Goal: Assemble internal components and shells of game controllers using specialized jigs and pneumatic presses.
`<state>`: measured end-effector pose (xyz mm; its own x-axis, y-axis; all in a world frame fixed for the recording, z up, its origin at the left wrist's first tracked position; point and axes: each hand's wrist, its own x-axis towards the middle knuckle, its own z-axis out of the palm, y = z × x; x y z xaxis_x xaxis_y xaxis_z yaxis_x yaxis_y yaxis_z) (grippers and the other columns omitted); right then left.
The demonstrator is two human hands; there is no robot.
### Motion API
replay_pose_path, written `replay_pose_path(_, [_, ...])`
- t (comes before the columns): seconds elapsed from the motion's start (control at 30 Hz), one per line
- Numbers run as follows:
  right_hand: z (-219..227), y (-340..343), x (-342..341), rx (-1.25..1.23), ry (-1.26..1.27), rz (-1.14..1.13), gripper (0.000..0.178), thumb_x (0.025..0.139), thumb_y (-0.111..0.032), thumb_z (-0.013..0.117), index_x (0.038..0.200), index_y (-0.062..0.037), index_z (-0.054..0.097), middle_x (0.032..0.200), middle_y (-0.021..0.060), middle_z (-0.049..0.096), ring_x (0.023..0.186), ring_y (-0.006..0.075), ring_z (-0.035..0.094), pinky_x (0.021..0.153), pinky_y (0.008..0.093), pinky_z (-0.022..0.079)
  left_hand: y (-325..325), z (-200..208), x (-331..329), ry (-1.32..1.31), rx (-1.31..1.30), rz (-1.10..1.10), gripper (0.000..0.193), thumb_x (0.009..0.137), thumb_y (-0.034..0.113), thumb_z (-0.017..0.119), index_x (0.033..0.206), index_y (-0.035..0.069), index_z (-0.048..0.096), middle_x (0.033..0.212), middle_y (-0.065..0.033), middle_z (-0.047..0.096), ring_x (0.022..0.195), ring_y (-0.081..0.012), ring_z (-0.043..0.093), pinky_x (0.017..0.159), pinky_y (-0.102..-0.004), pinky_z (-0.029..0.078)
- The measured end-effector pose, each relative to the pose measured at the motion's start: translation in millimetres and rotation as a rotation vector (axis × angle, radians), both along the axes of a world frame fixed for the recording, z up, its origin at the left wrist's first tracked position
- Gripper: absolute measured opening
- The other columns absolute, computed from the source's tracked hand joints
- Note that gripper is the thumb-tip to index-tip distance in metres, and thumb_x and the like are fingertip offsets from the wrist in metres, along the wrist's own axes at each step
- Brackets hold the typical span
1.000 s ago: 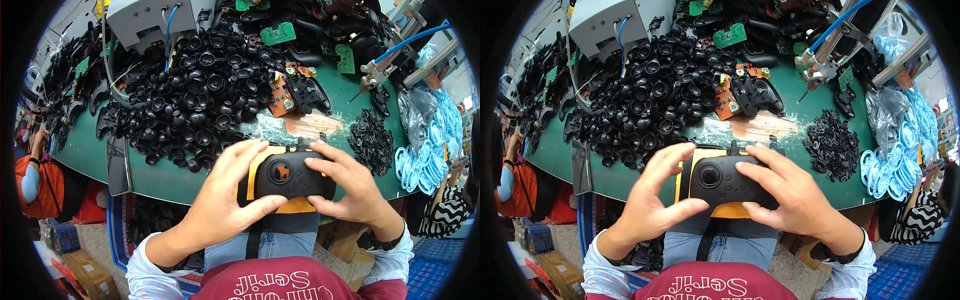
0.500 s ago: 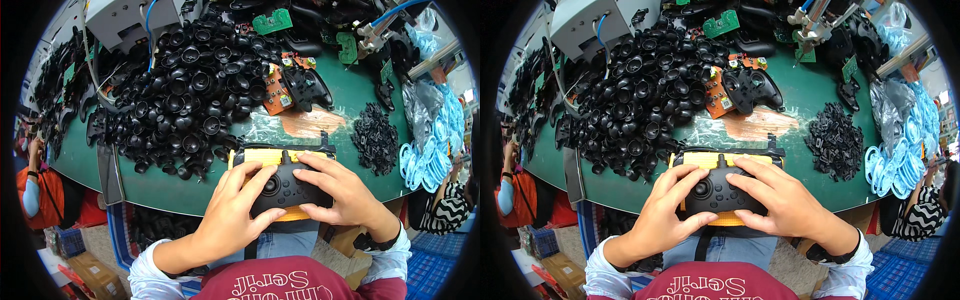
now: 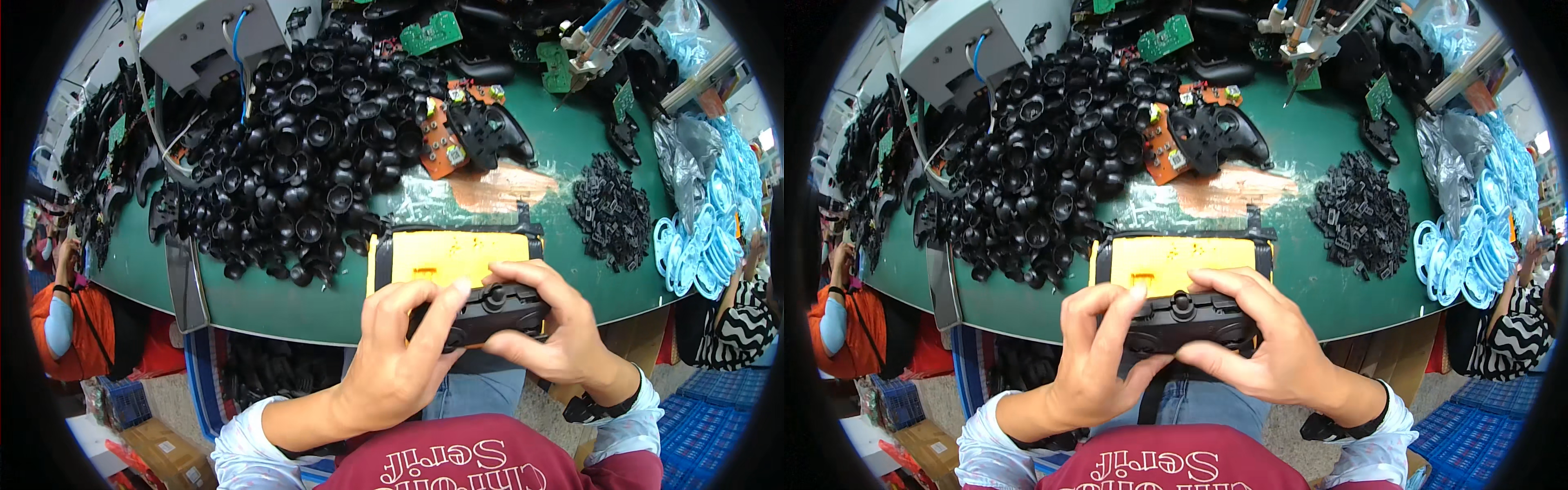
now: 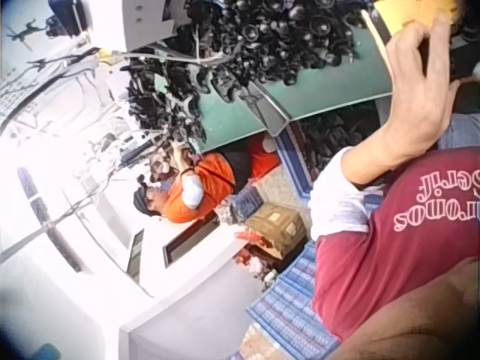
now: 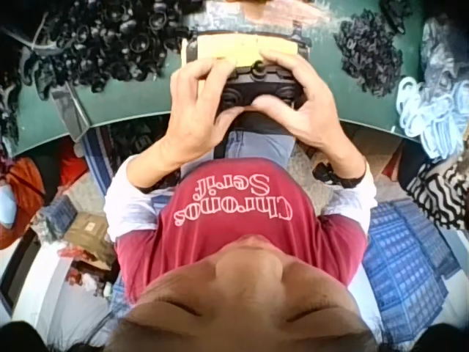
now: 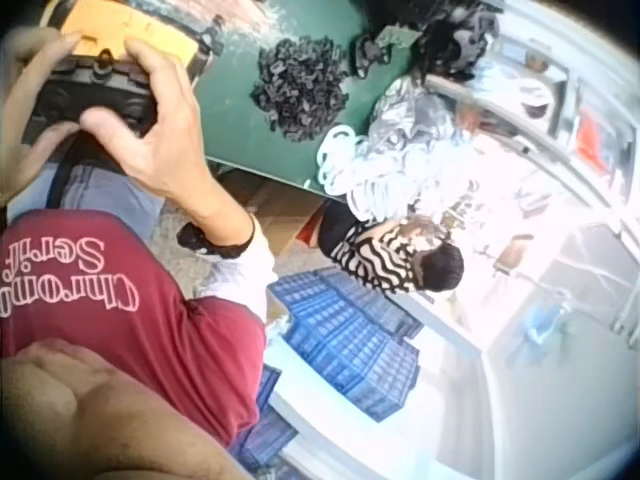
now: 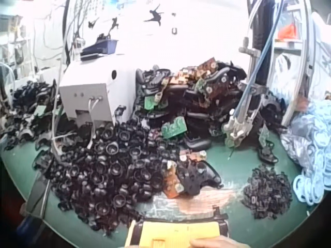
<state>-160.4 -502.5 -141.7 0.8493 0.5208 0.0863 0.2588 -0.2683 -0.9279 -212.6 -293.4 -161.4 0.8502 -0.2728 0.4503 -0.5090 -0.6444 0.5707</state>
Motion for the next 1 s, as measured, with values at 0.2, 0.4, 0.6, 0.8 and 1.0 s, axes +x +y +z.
replay_pose_path(0.2, [-4.0,2.6,-20.2,0.023,-0.284,-0.043,0.038,0.073,-0.006,0.080,0.107,-0.0002,0.063,0.100,0.0153,0.066,0.090,0.0287,0.066,0.080,0.0354,0.053,-4.1,7.6,-8.6,0.310,-0.465,-0.082,0.040,0.079,0.005,0.074,0.116,-0.004,0.059,0.109,-0.0193,0.061,0.095,-0.0324,0.064,0.081,-0.0368,0.052])
replay_pose_path(0.4, [3.3,5.8,-21.4,0.065,-0.272,-0.066,0.035,0.072,-0.004,0.081,0.104,-0.0018,0.067,0.097,0.0138,0.068,0.089,0.0276,0.067,0.079,0.0360,0.054,-7.8,10.0,-8.5,0.207,-0.386,-0.056,0.039,0.074,-0.001,0.075,0.110,-0.006,0.061,0.104,-0.0211,0.067,0.095,-0.0318,0.067,0.082,-0.0358,0.054])
replay_pose_path(0.6, [3.5,10.0,-12.3,0.134,-0.404,-0.017,0.025,0.071,-0.004,0.081,0.094,-0.0041,0.069,0.091,0.0088,0.071,0.087,0.0229,0.069,0.089,0.0401,0.052,-9.9,7.7,-8.8,0.143,-0.413,-0.050,0.039,0.073,0.001,0.076,0.109,-0.004,0.062,0.103,-0.0186,0.065,0.090,-0.0331,0.066,0.078,-0.0379,0.054])
replay_pose_path(0.8, [-0.6,0.4,-3.7,0.384,0.030,-0.053,0.086,0.066,-0.010,0.088,0.136,-0.0024,0.040,0.131,0.0142,0.052,0.118,0.0232,0.056,0.102,0.0393,0.045,-0.7,2.6,-2.3,0.380,-0.644,-0.014,0.037,0.083,0.003,0.071,0.116,-0.003,0.055,0.105,-0.0138,0.063,0.094,-0.0231,0.064,0.081,-0.0333,0.051])
replay_pose_path(1.0, [1.8,3.7,-15.5,0.050,0.125,0.012,0.067,0.075,-0.009,0.081,0.134,-0.0049,0.051,0.120,0.0112,0.059,0.115,0.0265,0.058,0.093,0.0368,0.049,-1.0,-3.9,9.8,0.669,-1.194,-0.190,0.058,0.084,0.007,0.073,0.130,0.001,0.037,0.125,-0.0119,0.049,0.119,-0.0185,0.048,0.103,-0.0336,0.038])
